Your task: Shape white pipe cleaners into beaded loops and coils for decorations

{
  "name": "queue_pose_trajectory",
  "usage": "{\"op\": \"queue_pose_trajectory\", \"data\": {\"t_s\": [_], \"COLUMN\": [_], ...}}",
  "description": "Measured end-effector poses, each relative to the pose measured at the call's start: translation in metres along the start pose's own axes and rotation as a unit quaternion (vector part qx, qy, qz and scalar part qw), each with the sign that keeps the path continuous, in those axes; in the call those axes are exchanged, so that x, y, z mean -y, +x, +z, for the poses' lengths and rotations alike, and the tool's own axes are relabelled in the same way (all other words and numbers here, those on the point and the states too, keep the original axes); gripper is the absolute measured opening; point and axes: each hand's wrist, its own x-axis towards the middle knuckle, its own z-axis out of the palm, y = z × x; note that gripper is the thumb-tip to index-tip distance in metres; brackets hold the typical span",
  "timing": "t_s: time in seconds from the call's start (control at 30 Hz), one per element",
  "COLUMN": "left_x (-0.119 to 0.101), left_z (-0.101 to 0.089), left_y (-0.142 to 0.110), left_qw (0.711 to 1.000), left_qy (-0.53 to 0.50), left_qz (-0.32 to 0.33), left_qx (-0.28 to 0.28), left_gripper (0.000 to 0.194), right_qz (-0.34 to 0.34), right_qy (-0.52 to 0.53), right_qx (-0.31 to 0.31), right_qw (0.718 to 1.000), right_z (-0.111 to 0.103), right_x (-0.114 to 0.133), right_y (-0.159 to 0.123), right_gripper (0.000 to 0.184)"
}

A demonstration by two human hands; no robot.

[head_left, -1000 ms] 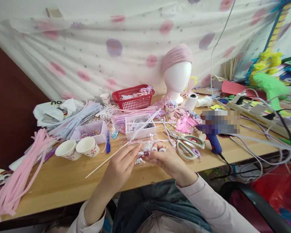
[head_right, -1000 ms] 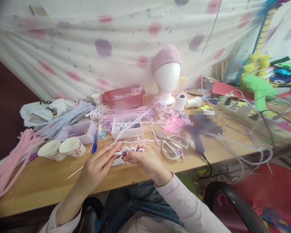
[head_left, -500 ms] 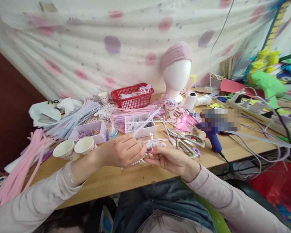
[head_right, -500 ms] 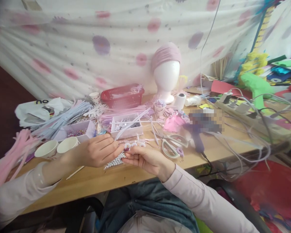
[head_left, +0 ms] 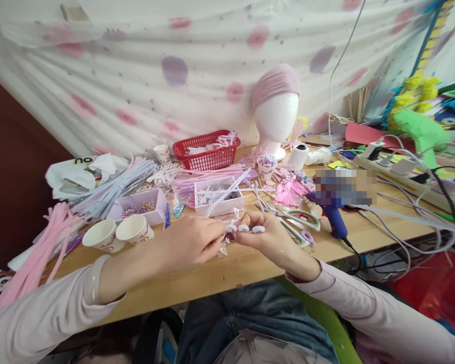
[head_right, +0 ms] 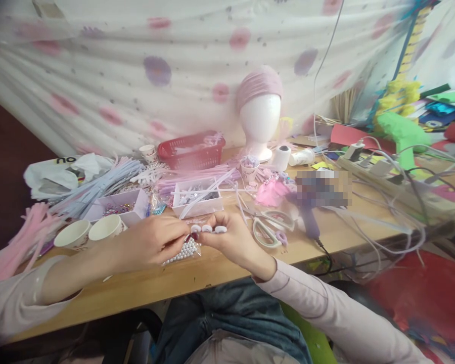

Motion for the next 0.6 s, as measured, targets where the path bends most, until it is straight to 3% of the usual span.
{"op": "queue_pose_trajectory", "data": {"t_s": [0.07,0.1,0.17,0.2,0.23,0.27,0.3,0.37,0.4,0.43,0.5,0.6], "left_x": [-0.005,-0.007,-0.009,-0.010,-0.011,-0.012,-0.013,-0.015,-0.015,-0.015,-0.011,-0.005], "left_z": [-0.001,-0.001,-0.002,-0.001,0.000,0.001,0.002,0.003,0.004,0.004,0.003,0.001], "left_y": [0.002,0.004,0.007,0.008,0.008,0.007,0.005,0.001,-0.002,-0.004,-0.006,-0.003], "left_qw": [0.980,0.947,0.841,0.793,0.769,0.777,0.816,0.931,0.974,0.995,0.985,0.948], "left_qy": [-0.122,-0.205,-0.368,-0.424,-0.452,-0.448,-0.408,-0.234,-0.119,-0.004,0.168,0.258], "left_qz": [-0.149,-0.235,-0.374,-0.412,-0.426,-0.417,-0.388,-0.269,-0.188,-0.103,0.044,0.175], "left_qx": [0.048,0.076,0.132,0.147,0.154,0.150,0.133,0.071,0.041,0.014,-0.023,-0.059], "left_gripper": [0.023,0.021,0.020,0.020,0.020,0.020,0.019,0.017,0.017,0.019,0.022,0.025], "right_qz": [-0.089,-0.140,-0.244,-0.284,-0.310,-0.318,-0.305,-0.223,-0.161,-0.090,0.048,0.171], "right_qy": [-0.089,-0.132,-0.211,-0.241,-0.257,-0.258,-0.244,-0.173,-0.116,-0.048,0.093,0.224], "right_qx": [0.000,0.010,0.048,0.069,0.083,0.085,0.075,0.036,0.018,0.008,0.029,0.102], "right_qw": [0.992,0.981,0.945,0.926,0.911,0.908,0.917,0.959,0.980,0.995,0.994,0.954], "right_z": [-0.002,-0.003,-0.005,-0.006,-0.007,-0.008,-0.008,-0.010,-0.010,-0.010,-0.009,-0.006], "right_x": [-0.003,-0.003,-0.003,-0.002,-0.001,-0.001,0.000,-0.001,-0.002,-0.003,-0.003,-0.003], "right_y": [-0.005,-0.008,-0.013,-0.015,-0.016,-0.016,-0.015,-0.011,-0.009,-0.006,-0.003,-0.001], "right_gripper": [0.013,0.010,0.006,0.009,0.011,0.012,0.011,0.008,0.011,0.016,0.025,0.028]}}
